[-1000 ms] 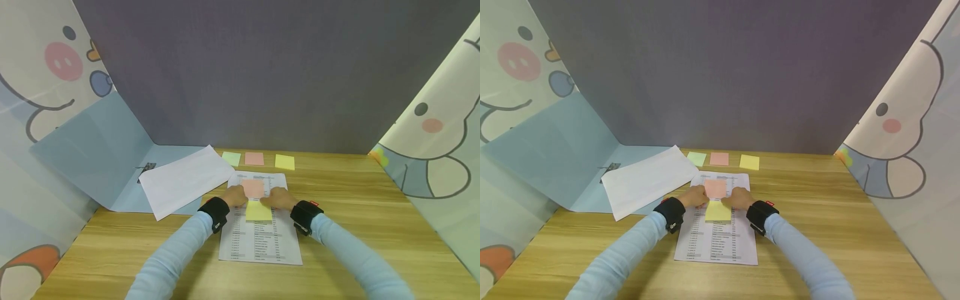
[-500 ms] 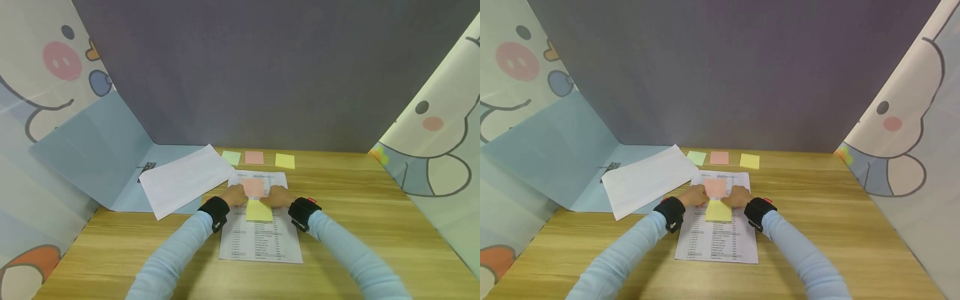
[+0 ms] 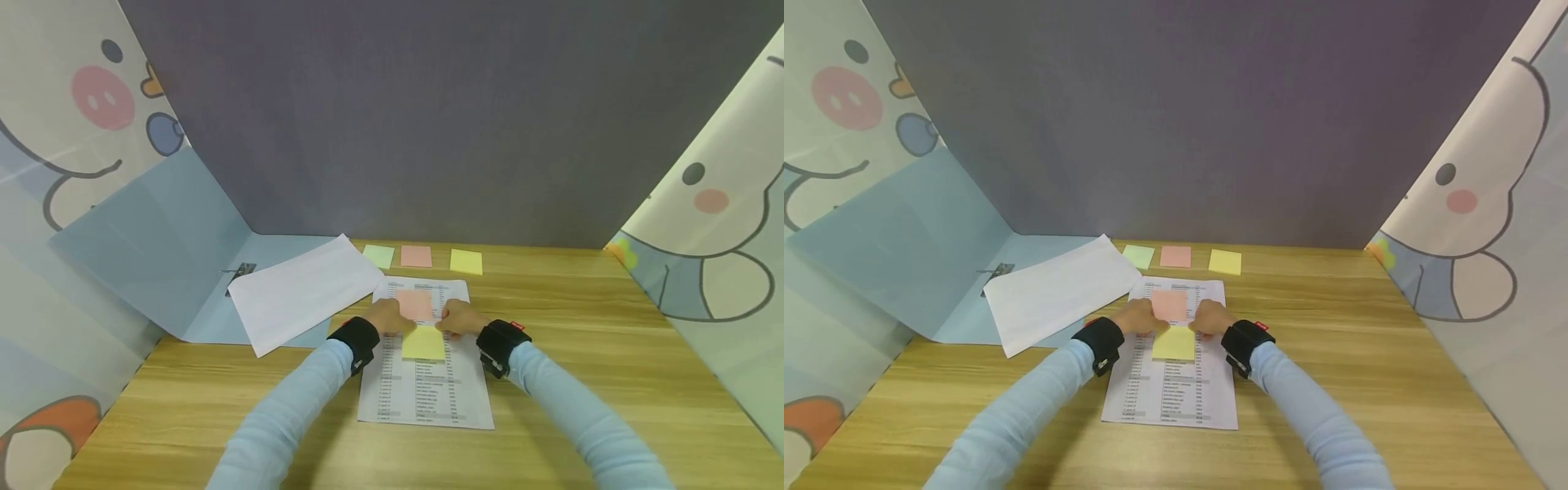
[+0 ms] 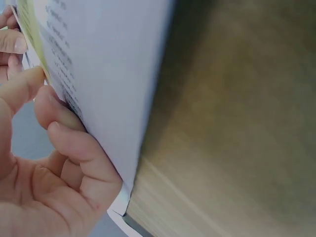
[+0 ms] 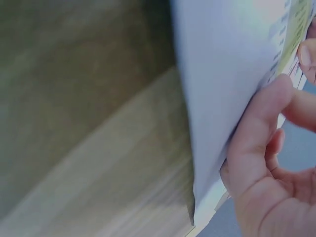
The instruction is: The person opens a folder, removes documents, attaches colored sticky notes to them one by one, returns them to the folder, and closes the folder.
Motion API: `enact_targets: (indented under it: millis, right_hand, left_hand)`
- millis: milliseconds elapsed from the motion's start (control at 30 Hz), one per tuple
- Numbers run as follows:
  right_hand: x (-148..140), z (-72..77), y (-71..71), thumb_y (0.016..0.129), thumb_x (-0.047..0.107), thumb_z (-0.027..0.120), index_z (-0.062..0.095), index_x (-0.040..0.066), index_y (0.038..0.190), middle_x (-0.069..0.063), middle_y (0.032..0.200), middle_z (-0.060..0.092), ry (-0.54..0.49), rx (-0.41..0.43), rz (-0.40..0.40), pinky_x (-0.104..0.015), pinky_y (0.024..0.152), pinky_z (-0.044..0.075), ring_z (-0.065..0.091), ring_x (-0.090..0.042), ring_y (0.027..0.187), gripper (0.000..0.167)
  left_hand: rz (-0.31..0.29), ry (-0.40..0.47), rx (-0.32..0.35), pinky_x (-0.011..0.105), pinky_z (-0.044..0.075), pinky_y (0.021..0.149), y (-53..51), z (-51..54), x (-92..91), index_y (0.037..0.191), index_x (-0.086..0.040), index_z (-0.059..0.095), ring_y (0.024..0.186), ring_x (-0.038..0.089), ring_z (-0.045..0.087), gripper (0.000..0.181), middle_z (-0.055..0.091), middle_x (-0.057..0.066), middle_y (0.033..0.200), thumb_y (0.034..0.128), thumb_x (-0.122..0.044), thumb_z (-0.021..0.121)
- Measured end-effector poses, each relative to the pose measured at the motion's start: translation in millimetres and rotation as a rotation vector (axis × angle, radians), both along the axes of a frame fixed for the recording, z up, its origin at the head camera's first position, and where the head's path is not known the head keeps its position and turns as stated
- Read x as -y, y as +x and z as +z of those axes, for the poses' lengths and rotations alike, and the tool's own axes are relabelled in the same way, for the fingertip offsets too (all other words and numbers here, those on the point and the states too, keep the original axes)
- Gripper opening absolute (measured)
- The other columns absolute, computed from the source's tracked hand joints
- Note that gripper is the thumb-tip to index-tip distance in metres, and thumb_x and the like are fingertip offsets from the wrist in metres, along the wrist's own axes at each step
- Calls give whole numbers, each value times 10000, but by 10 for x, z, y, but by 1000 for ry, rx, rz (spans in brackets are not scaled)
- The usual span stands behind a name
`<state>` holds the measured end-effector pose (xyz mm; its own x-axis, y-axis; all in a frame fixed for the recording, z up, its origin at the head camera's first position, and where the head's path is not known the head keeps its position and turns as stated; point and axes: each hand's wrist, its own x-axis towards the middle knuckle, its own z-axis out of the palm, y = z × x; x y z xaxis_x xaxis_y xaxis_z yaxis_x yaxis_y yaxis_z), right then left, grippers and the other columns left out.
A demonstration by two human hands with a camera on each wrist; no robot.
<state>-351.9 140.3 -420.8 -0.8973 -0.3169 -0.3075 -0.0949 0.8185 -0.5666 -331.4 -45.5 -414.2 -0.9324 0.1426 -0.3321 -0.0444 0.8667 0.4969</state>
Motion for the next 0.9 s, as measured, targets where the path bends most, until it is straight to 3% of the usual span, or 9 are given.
enact_targets:
  millis: [67, 267, 500, 633, 900]
  right_hand:
    - [28, 13, 13, 831, 211, 647, 523, 13, 823, -55, 676, 514, 24, 3, -7, -193, 446, 412, 480, -107, 452, 234]
    - [147, 11, 48, 779, 434, 651, 579, 11, 912, -40, 646, 516, 129, 15, -41, -212, 409, 359, 453, -127, 459, 450]
    - [236, -48, 67, 690, 603, 657, 589, 10, 918, -24, 616, 464, 182, -3, -80, -226, 395, 312, 414, -133, 449, 639]
    - [296, -49, 84, 652, 661, 652, 575, 6, 985, -43, 667, 488, 225, 9, -90, -249, 433, 329, 460, -170, 532, 739]
    - [272, -28, -39, 689, 610, 655, 564, 19, 953, -53, 710, 518, 220, 33, -83, -235, 415, 371, 480, -164, 519, 653]
  left_hand:
    - [15, -11, -5, 257, 337, 462, -23, -22, -14, 791, -17, 590, 456, 139, 419, 357, 437, 7, 510, 804, -369, 652]
    - [37, -17, -12, 253, 317, 438, -48, -51, -41, 600, -58, 531, 402, 132, 374, 378, 388, -12, 440, 783, -353, 680]
    - [-22, -18, 16, 210, 328, 430, -40, -30, -15, 722, -27, 605, 429, 106, 443, 325, 482, 0, 476, 766, -323, 730]
    - [-58, -41, 38, 202, 302, 416, -29, -5, 16, 591, -67, 595, 419, 93, 424, 323, 497, -8, 468, 747, -303, 750]
    - [-60, -14, 28, 209, 298, 418, -62, 59, 39, 532, -79, 576, 427, 106, 407, 347, 474, -12, 463, 742, -289, 754]
